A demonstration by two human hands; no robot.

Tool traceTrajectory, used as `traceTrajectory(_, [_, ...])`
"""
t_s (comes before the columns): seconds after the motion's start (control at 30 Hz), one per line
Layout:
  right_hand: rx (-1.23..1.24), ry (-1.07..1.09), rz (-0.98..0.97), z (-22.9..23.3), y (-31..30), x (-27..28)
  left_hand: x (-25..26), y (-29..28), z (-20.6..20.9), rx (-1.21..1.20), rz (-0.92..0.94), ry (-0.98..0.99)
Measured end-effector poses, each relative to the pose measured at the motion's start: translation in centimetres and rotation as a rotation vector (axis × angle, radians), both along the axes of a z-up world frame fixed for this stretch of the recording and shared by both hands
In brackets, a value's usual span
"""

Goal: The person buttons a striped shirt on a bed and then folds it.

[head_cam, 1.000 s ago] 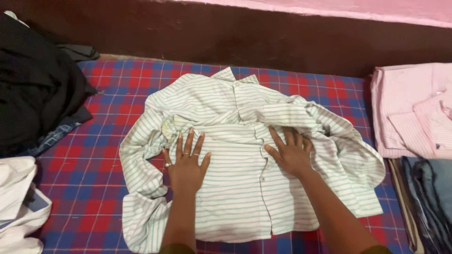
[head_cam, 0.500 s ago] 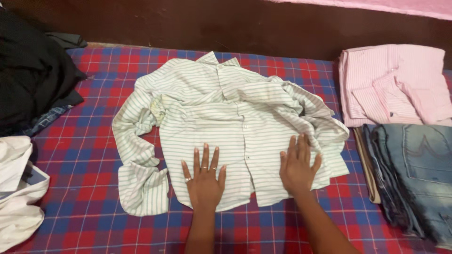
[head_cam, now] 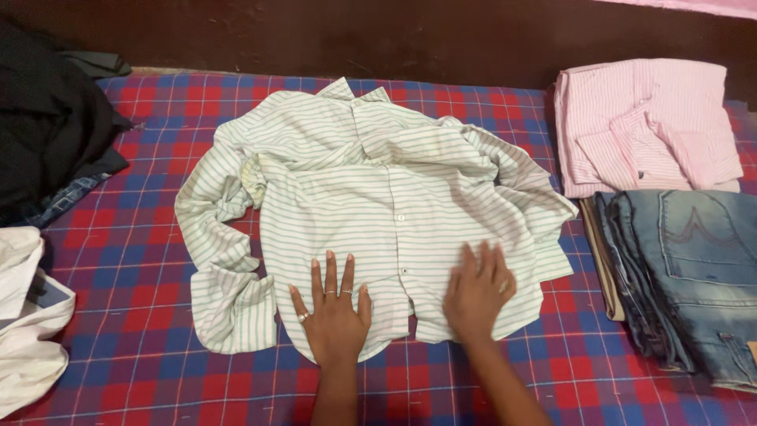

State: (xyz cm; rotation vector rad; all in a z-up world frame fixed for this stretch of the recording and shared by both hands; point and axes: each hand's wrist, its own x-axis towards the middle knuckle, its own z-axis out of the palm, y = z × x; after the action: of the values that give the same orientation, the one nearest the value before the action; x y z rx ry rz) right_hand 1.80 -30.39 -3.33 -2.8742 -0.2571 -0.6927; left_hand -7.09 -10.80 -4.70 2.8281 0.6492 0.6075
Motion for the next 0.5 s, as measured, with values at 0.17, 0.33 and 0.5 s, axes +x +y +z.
traceTrajectory(0.17, [0.356,0.194,0.176,2.0,5.8,-2.4,0.1,-0.1,-0.2,-0.002,-0.001,-0.006])
traceTrajectory(0.33, [0.365,0.149,0.272,1.9,5.8,-2.2,0.6,-0.1,-0.9,0.181,-0.333,0.196])
traceTrajectory(0.5, [0.488,0.405,0.119,2.5,5.4,-1.3,0.6,-0.2,-1.1,0.131,-0.36,0.179])
